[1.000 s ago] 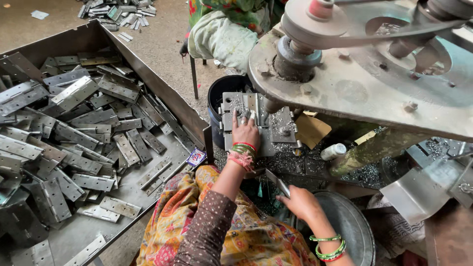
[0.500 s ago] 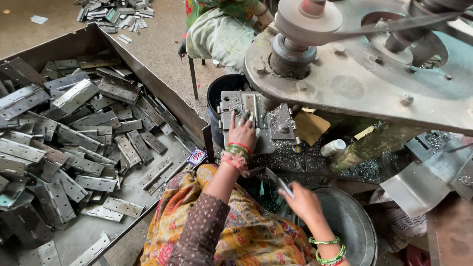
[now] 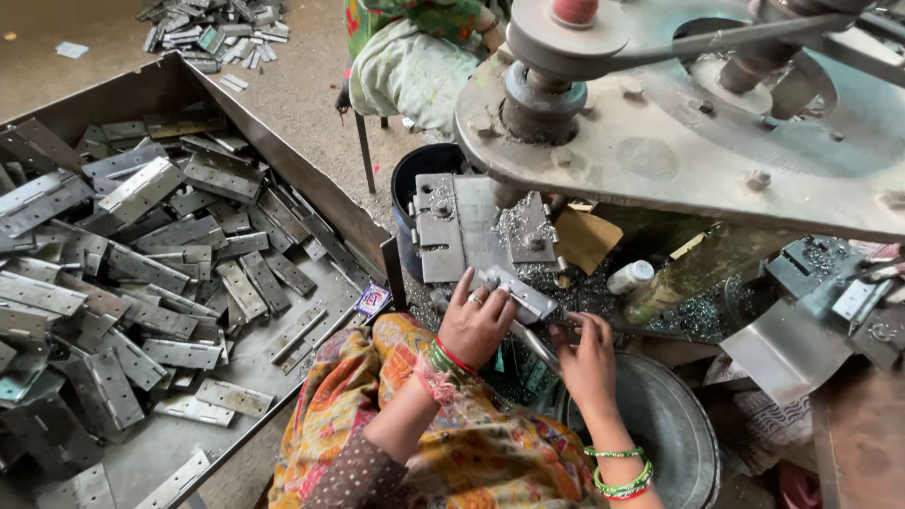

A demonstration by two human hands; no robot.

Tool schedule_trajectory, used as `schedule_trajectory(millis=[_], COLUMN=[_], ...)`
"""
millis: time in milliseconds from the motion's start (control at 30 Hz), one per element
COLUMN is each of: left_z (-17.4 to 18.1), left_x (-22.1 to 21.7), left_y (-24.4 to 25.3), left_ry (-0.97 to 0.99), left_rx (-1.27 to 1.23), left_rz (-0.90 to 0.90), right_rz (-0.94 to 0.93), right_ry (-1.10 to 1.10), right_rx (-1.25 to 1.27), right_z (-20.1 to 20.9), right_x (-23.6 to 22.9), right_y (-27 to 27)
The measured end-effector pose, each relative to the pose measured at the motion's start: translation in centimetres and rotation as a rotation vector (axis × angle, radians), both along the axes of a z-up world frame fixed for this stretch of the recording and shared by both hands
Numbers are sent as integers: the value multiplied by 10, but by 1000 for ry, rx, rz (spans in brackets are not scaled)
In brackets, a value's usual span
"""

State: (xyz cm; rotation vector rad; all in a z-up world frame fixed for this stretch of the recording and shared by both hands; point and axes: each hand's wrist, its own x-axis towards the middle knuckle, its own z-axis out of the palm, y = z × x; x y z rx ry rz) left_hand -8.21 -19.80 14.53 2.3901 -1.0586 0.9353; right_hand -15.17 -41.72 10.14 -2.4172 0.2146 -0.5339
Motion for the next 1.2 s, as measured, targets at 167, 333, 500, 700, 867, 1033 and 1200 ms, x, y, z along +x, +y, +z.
schedule_trajectory(millis=[167, 333, 500, 700, 867, 1033, 1200], left_z=[19, 5, -26, -34, -34, -32, -23], left_x=[16, 47, 67, 55, 35, 44, 44], left_y=[5, -8, -2, 18, -11, -23, -17], left_ry=[68, -83, 572, 419, 332, 420, 495], left_rx=[-197, 58, 112, 230, 171, 90, 114], left_rz=[157, 387, 335, 534, 396, 363, 343], right_rz=[-10, -3, 9, 28, 12, 57, 167], right_ry=[40, 54, 34, 96, 76, 84, 149], right_rx=[-11, 4, -14, -52, -95, -136, -435], right_z=[-3, 1, 0, 2, 7, -2, -54], right_x=[-2, -2, 1, -2, -2, -4, -17], right_y=[1, 2, 3, 3, 8, 3, 2])
